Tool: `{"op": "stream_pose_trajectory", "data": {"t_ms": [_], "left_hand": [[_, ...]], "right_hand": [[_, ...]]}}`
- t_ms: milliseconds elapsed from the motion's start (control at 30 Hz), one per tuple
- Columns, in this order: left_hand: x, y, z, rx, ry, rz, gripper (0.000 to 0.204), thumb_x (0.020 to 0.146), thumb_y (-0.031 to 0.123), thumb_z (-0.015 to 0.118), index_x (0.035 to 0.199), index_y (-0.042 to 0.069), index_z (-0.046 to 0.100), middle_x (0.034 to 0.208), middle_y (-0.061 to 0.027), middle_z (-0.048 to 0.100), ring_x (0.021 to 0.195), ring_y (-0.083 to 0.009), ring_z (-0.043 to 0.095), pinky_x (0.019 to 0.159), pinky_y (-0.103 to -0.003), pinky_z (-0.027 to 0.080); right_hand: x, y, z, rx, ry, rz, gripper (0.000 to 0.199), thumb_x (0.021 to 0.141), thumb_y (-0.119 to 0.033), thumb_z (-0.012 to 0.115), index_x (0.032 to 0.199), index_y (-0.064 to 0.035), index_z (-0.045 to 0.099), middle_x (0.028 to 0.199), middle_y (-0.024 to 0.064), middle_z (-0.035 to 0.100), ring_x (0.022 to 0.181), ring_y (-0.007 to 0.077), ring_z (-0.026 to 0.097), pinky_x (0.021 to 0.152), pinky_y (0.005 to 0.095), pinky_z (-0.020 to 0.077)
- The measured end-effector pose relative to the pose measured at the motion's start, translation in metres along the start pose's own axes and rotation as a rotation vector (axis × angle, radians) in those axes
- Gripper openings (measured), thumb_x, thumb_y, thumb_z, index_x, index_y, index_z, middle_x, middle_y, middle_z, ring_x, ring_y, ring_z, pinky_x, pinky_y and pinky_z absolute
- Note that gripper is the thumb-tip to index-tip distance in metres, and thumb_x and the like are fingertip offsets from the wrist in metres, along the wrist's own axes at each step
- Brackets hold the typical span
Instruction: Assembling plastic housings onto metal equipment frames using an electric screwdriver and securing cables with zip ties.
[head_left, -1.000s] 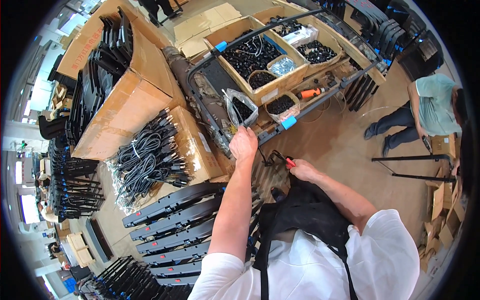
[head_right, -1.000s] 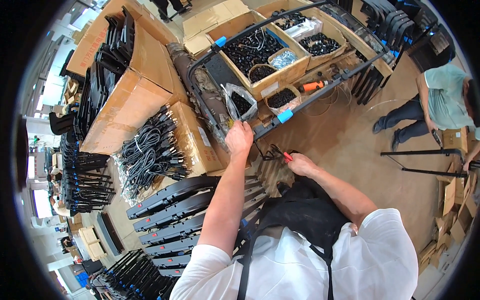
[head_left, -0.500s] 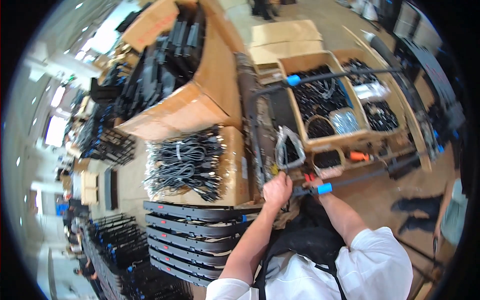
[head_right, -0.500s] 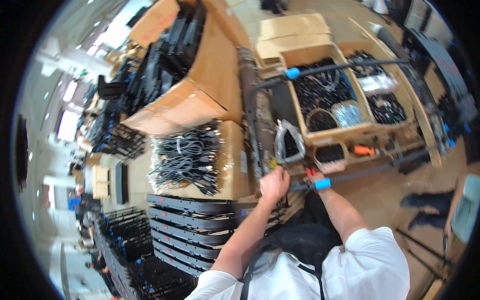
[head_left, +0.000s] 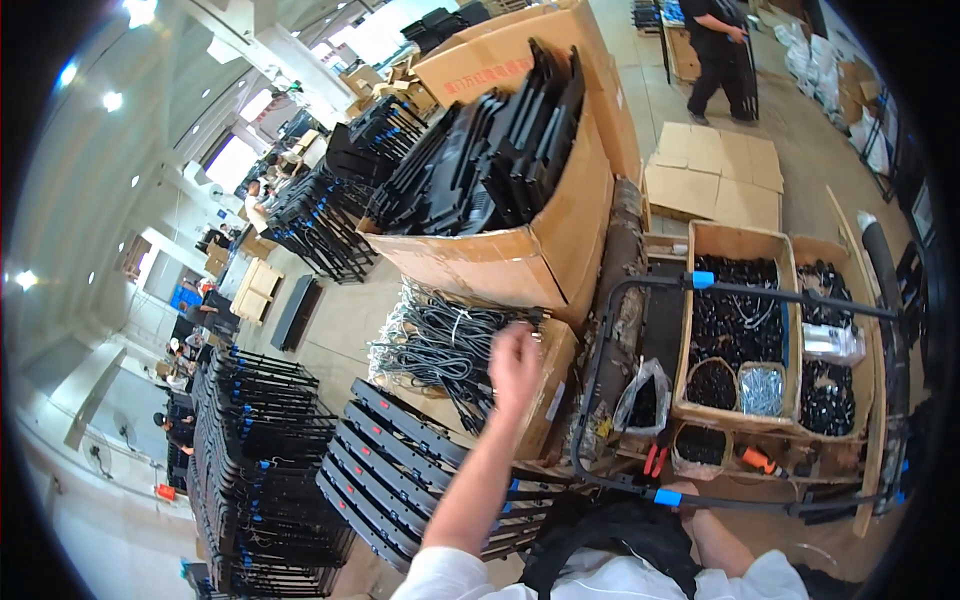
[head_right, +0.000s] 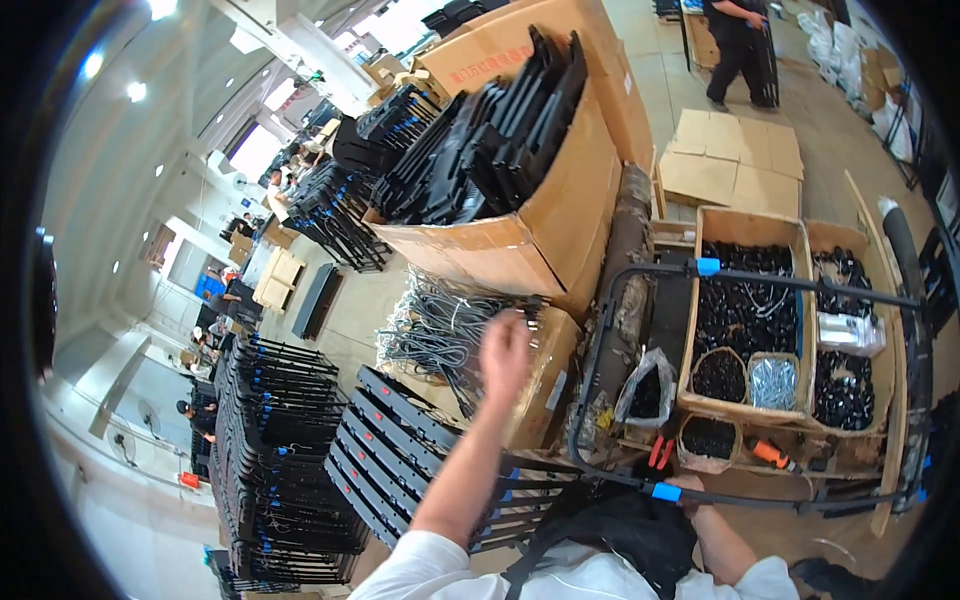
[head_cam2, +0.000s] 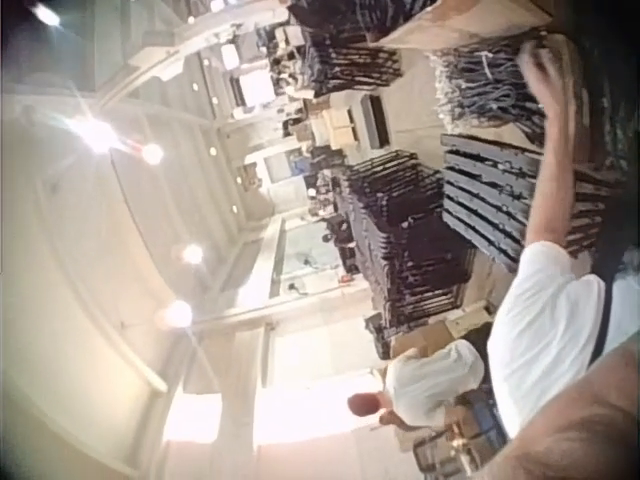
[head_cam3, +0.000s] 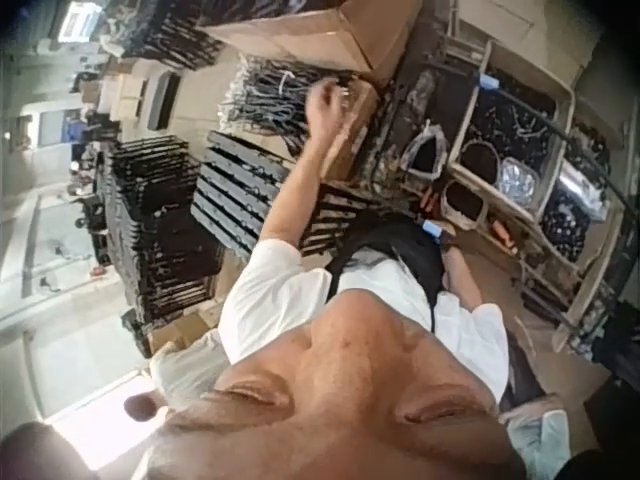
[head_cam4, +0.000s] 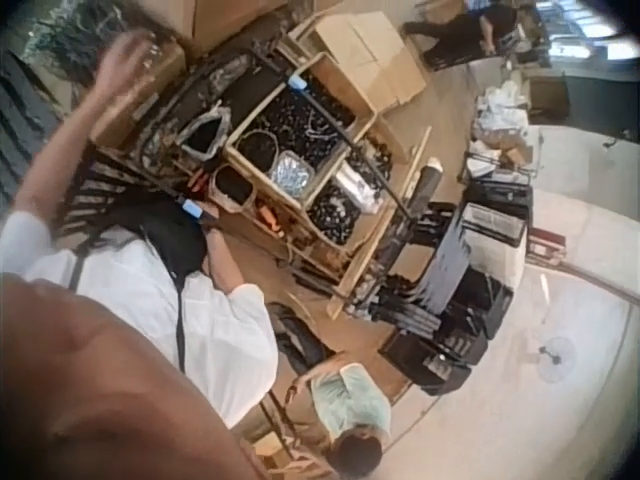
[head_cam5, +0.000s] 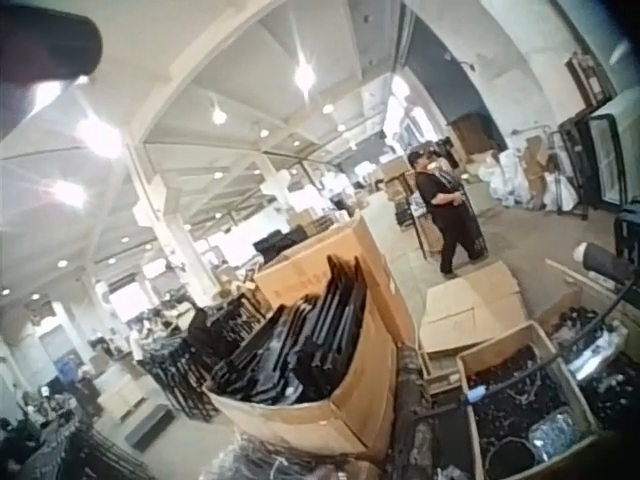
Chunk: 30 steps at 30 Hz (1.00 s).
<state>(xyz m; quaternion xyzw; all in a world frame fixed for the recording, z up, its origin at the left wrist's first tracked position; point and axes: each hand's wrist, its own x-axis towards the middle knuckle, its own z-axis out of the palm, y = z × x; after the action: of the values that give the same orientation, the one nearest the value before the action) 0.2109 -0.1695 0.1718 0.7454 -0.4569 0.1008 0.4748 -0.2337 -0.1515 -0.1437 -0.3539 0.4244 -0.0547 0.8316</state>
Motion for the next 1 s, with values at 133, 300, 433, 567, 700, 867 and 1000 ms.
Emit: {"op": "stream_pose_trajectory", "data": {"t_ms": [133, 300, 433, 567, 700, 867, 1000], "left_hand": [[0.182, 0.001, -0.052, 0.227, 0.172, -0.048, 0.042, 0.098, 0.035, 0.069, 0.125, 0.003, 0.066, 0.109, -0.0218, 0.070, 0.102, -0.0403, 0.065, 0.091, -0.049, 0.052], [0.323, 0.008, -0.025, 0.580, -0.168, -0.508, 0.099, 0.088, 0.080, 0.057, 0.140, -0.005, 0.057, 0.138, -0.0313, 0.060, 0.134, -0.0437, 0.057, 0.109, -0.053, 0.049], [0.345, 0.018, 0.010, 0.635, -0.290, -0.691, 0.097, 0.091, 0.070, 0.063, 0.152, -0.002, 0.043, 0.155, -0.0316, 0.043, 0.144, -0.0483, 0.045, 0.109, -0.065, 0.045], [0.359, 0.022, 0.035, 0.673, -0.244, -0.801, 0.080, 0.088, 0.032, 0.074, 0.154, 0.003, 0.038, 0.157, -0.0286, 0.039, 0.141, -0.0515, 0.046, 0.107, -0.067, 0.045], [0.359, 0.010, 0.013, 0.538, -0.018, -0.600, 0.046, 0.100, 0.030, 0.055, 0.136, 0.001, 0.062, 0.148, -0.0262, 0.052, 0.134, -0.0462, 0.056, 0.102, -0.056, 0.053], [0.357, 0.018, 0.007, 0.593, 0.045, -0.383, 0.034, 0.102, 0.029, 0.053, 0.115, 0.003, 0.073, 0.113, -0.0233, 0.075, 0.107, -0.0428, 0.073, 0.093, -0.052, 0.059], [0.347, 0.026, -0.005, 0.496, 0.236, -0.304, 0.033, 0.106, 0.032, 0.051, 0.110, 0.008, 0.074, 0.110, -0.0234, 0.076, 0.106, -0.0443, 0.072, 0.090, -0.052, 0.058]], "right_hand": [[-0.014, 0.021, -0.032, 0.058, 0.328, 0.273, 0.021, 0.099, -0.023, 0.061, 0.082, -0.0111, 0.065, 0.066, 0.0035, 0.062, 0.052, 0.0175, 0.057, 0.045, 0.0327, 0.0419], [-0.042, 0.042, -0.052, 0.216, 0.397, 0.177, 0.015, 0.093, -0.019, 0.065, 0.099, -0.0051, 0.066, 0.080, 0.0086, 0.069, 0.065, 0.0227, 0.067, 0.047, 0.0334, 0.0471], [-0.054, 0.039, -0.026, 0.090, 0.386, -0.160, 0.019, 0.088, -0.003, 0.065, 0.107, -0.0055, 0.068, 0.086, 0.0097, 0.070, 0.070, 0.0253, 0.069, 0.051, 0.0333, 0.0509], [-0.054, 0.035, -0.021, 0.016, 0.358, -0.200, 0.024, 0.091, 0.002, 0.062, 0.111, -0.0079, 0.068, 0.084, 0.0073, 0.069, 0.068, 0.0229, 0.068, 0.052, 0.0350, 0.0544], [-0.082, -0.020, 0.006, -0.755, 0.361, 0.056, 0.010, 0.091, -0.006, 0.065, 0.097, -0.0012, 0.072, 0.088, 0.0092, 0.074, 0.069, 0.0209, 0.068, 0.055, 0.0353, 0.0537], [-0.133, -0.048, -0.001, -0.711, 0.305, 0.121, 0.028, 0.092, -0.023, 0.071, 0.111, -0.0022, 0.075, 0.092, 0.0134, 0.075, 0.082, 0.0189, 0.073, 0.074, 0.0356, 0.0579], [-0.223, -0.159, 0.053, -0.932, 0.126, 0.067, 0.035, 0.103, -0.027, 0.066, 0.129, -0.0036, 0.071, 0.120, 0.0168, 0.075, 0.103, 0.0316, 0.071, 0.085, 0.0462, 0.0568]]}}
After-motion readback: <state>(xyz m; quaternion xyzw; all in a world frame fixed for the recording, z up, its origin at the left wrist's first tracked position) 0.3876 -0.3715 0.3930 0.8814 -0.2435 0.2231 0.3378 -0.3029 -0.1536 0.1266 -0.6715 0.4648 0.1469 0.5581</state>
